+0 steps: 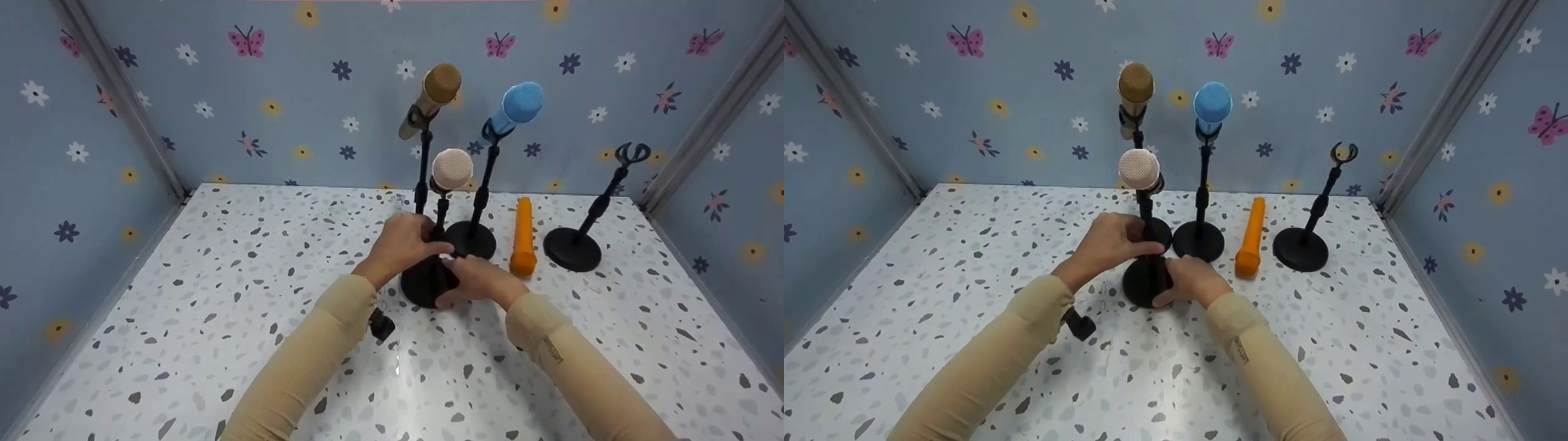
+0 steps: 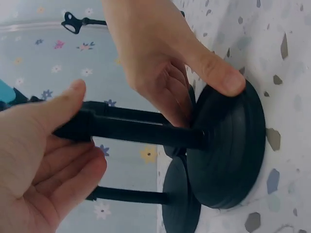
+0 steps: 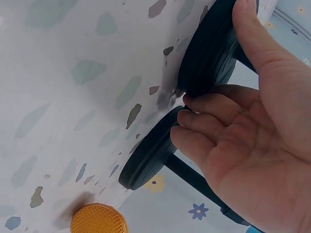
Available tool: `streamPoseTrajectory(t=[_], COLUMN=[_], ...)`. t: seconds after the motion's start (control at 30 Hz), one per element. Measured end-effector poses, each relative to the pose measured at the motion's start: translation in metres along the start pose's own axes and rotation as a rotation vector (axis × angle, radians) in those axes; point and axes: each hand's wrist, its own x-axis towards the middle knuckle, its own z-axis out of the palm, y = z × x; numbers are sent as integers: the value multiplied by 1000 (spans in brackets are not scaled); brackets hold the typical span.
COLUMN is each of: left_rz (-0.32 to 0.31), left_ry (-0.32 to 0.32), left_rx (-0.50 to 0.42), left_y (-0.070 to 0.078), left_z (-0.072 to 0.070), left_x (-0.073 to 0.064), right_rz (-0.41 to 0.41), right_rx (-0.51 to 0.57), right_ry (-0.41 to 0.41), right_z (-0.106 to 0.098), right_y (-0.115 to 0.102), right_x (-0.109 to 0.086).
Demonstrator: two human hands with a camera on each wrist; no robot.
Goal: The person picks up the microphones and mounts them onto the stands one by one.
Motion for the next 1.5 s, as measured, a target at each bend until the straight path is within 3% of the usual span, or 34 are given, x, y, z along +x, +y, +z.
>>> streamPoseTrajectory(t=[0.13, 0.27, 0.6, 0.73, 0.9, 1.23, 1.33, 1.43, 1.5], left_rz=[4, 26, 87, 134, 146, 98, 60, -20, -93], left_ry=[6, -22, -93, -88, -65, -47, -112, -239, -333], left_rx=[73, 84, 93, 99, 116, -63, -140, -183, -152], left_y=[6, 7, -5, -9, -12, -19, -21, -23, -24], left_z=[0, -1, -5, -5, -3, 6, 4, 3, 3], left_x=[2, 5, 10, 9, 7, 1, 0, -2, -4], right_rz=[-18, -28, -54, -40, -30, -8, 9, 17, 13], right_rx=[2, -1, -9, -26, -32, -48, -36, -29, -37], right_ry=[9, 23, 18, 3, -4, -43, -57, -64, -66], right_z=[0, -1, 2, 2, 1, 0, -1, -2, -4], right_y=[0, 2, 3, 1, 0, 2, 2, 2, 2], right_x=[1, 1, 1, 0, 1, 2, 2, 3, 3])
